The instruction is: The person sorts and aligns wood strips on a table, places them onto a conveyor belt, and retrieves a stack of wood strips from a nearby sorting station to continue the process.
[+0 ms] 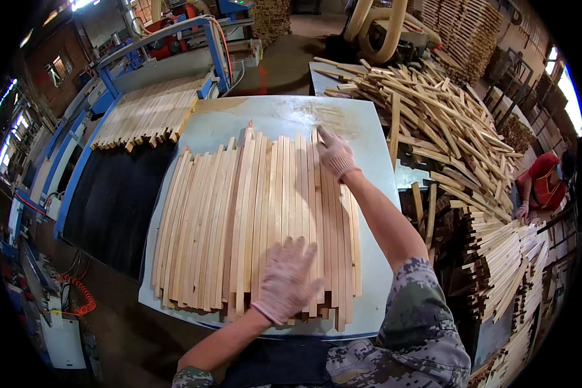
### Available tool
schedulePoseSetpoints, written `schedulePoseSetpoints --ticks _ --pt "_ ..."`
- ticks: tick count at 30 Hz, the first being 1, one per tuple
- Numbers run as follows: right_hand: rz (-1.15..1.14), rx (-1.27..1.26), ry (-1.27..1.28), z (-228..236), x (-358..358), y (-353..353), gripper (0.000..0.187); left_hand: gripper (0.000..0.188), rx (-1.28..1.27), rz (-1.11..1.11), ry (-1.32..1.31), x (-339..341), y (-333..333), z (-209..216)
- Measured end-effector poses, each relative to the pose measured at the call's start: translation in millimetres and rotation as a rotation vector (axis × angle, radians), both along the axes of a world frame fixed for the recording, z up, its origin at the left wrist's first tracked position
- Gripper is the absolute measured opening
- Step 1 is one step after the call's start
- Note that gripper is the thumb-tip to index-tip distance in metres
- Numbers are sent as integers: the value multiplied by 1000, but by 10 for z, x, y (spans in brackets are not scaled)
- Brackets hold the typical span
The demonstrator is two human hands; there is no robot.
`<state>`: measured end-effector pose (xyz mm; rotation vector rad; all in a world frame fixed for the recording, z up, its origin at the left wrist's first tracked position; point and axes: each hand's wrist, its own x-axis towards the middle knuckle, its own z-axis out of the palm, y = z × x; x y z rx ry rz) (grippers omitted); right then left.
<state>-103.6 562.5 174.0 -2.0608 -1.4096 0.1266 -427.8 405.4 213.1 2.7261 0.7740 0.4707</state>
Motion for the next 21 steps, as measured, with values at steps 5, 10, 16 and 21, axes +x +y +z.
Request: schedulePoseSetpoints --ticks 5,10,16,21 --pt "57 -191 -197 -59 66 553 52 87 -19 5 211 255 -248 -116" --pt "19 -363 -190 165 -40 670 56 93 11 17 190 276 -233 -128" --pt "100 -194 4 278 -97 595 56 102 91 70 189 275 -275 -297" --pt "83 -321 -172 110 -85 516 46 91 92 143 205 295 -511 -211"
